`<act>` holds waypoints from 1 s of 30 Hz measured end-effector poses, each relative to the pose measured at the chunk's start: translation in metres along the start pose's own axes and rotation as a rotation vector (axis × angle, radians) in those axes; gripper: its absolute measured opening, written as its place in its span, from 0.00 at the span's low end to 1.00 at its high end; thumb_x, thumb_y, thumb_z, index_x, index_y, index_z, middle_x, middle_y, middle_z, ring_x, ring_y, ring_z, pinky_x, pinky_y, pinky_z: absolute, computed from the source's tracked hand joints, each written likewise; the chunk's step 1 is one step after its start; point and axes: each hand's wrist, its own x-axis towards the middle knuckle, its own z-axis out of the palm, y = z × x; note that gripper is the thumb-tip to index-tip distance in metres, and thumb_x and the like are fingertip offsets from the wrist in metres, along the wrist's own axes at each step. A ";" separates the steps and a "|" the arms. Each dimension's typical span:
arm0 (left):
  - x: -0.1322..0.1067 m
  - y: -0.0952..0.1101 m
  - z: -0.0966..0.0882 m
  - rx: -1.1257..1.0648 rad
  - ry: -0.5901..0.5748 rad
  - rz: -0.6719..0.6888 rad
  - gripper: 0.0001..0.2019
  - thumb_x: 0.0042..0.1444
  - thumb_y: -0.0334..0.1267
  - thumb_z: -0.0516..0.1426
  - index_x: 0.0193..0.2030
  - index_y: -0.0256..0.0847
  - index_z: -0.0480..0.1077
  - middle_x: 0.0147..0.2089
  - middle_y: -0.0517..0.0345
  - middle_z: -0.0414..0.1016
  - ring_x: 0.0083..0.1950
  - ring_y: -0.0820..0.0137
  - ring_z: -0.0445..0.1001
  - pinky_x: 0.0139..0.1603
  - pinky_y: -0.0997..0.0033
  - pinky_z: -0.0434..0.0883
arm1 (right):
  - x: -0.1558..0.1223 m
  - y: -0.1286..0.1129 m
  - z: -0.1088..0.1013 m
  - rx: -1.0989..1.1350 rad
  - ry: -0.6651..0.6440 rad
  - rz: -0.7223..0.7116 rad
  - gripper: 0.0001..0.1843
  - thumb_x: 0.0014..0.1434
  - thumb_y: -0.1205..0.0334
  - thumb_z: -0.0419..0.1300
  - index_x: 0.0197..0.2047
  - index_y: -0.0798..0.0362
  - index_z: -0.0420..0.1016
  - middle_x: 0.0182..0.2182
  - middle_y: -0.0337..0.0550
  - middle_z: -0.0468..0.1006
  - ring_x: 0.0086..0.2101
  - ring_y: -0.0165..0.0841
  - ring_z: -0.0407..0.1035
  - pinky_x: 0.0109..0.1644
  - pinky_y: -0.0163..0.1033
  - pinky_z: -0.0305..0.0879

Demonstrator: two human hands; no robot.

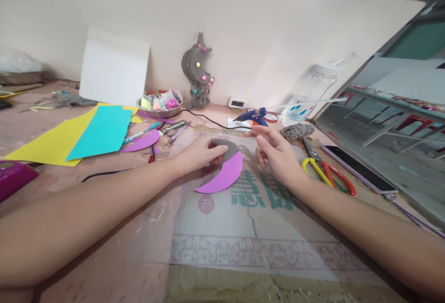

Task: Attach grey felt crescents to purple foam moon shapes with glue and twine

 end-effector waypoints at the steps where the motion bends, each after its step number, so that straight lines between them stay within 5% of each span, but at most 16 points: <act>1: 0.000 0.000 0.000 -0.001 -0.001 0.009 0.11 0.54 0.39 0.51 0.24 0.37 0.64 0.19 0.63 0.64 0.19 0.79 0.61 0.20 0.77 0.58 | -0.002 -0.002 0.001 0.022 -0.039 0.009 0.17 0.58 0.52 0.53 0.49 0.48 0.63 0.48 0.45 0.71 0.16 0.19 0.54 0.18 0.34 0.53; 5: -0.001 0.002 0.000 -0.023 -0.014 0.030 0.11 0.54 0.39 0.51 0.24 0.36 0.64 0.19 0.64 0.63 0.20 0.79 0.61 0.21 0.78 0.58 | -0.009 -0.006 0.010 0.038 -0.201 0.063 0.20 0.57 0.54 0.55 0.52 0.48 0.60 0.47 0.45 0.71 0.16 0.19 0.55 0.19 0.34 0.56; 10: -0.002 0.004 0.000 -0.059 -0.010 -0.012 0.09 0.54 0.38 0.52 0.26 0.37 0.64 0.19 0.64 0.62 0.19 0.79 0.59 0.20 0.78 0.57 | -0.009 -0.004 0.013 -0.016 -0.277 0.085 0.19 0.55 0.57 0.57 0.49 0.50 0.63 0.29 0.36 0.71 0.22 0.24 0.62 0.27 0.34 0.62; 18: 0.001 0.000 -0.001 -0.014 -0.052 -0.004 0.11 0.53 0.38 0.51 0.21 0.37 0.63 0.19 0.62 0.64 0.19 0.79 0.60 0.19 0.77 0.58 | -0.006 -0.001 0.012 -0.093 -0.192 0.150 0.10 0.52 0.56 0.60 0.35 0.54 0.70 0.26 0.36 0.70 0.23 0.24 0.61 0.27 0.32 0.60; 30: -0.001 0.005 -0.002 -0.033 -0.128 -0.012 0.11 0.53 0.38 0.51 0.22 0.37 0.62 0.19 0.62 0.63 0.20 0.78 0.60 0.21 0.77 0.59 | -0.008 0.002 0.012 -0.107 -0.169 0.149 0.11 0.52 0.55 0.60 0.33 0.53 0.70 0.23 0.35 0.69 0.21 0.25 0.59 0.24 0.32 0.58</act>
